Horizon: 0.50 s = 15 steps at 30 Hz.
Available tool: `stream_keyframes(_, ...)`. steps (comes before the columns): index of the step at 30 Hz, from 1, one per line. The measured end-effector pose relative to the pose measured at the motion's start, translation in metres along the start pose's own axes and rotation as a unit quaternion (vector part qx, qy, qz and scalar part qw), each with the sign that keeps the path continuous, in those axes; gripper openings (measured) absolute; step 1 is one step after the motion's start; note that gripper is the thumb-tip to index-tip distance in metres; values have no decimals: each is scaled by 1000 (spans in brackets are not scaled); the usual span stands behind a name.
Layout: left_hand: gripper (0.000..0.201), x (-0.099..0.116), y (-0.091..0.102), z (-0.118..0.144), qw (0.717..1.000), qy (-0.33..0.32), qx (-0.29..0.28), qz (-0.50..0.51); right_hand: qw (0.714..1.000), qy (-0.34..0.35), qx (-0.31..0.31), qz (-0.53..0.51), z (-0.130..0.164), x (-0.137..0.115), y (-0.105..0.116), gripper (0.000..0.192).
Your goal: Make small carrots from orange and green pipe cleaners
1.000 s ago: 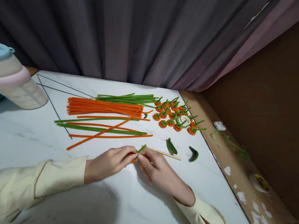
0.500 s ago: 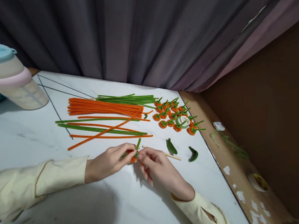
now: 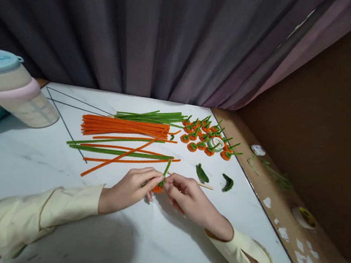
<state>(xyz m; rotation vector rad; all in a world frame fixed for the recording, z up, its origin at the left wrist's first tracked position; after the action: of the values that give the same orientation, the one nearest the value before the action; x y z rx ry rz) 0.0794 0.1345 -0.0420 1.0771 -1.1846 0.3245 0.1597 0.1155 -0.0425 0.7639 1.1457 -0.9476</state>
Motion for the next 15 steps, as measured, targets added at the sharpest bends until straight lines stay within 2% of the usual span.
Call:
stream_keyframes(3, 24, 2, 0, 0, 1000, 7, -4, 6, 983, 100, -10, 153, 4, -26, -2, 17)
stream_keyframes(7, 24, 6, -4, 0, 999, 19, -45, 13, 920, 192, -69, 336, 13, -46, -19, 15)
stream_keyframes(9, 25, 5, -8, 0, 996, 40, -82, 20, 848, 241, -109, 459, 21, -51, -34, 14)
stream_keyframes(12, 28, 0, -15, 1, 982, 98, -150, 64, 688, 337, -160, 623, 38, -53, -58, 17)
stream_keyframes(13, 28, -1, -17, 2, 974, 116, -176, 84, 644, 365, -170, 651, 44, -54, -63, 19)
stream_keyframes(15, 28, -1, -24, 5, 954, 143, -231, 123, 593, 411, -187, 666, 52, -56, -68, 23)
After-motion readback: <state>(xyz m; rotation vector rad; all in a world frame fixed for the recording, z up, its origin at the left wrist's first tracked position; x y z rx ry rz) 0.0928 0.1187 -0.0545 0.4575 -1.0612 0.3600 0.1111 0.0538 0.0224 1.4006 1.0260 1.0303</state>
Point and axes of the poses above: each hand's wrist, its own z-axis away from the middle knuckle, its own y-axis out of the back of the hand, x = y × z, the point moved 10 cm from there along -z, towards the middle knuckle, and after that the axes turned 14 degrees about -z, right-handed, at the moved point
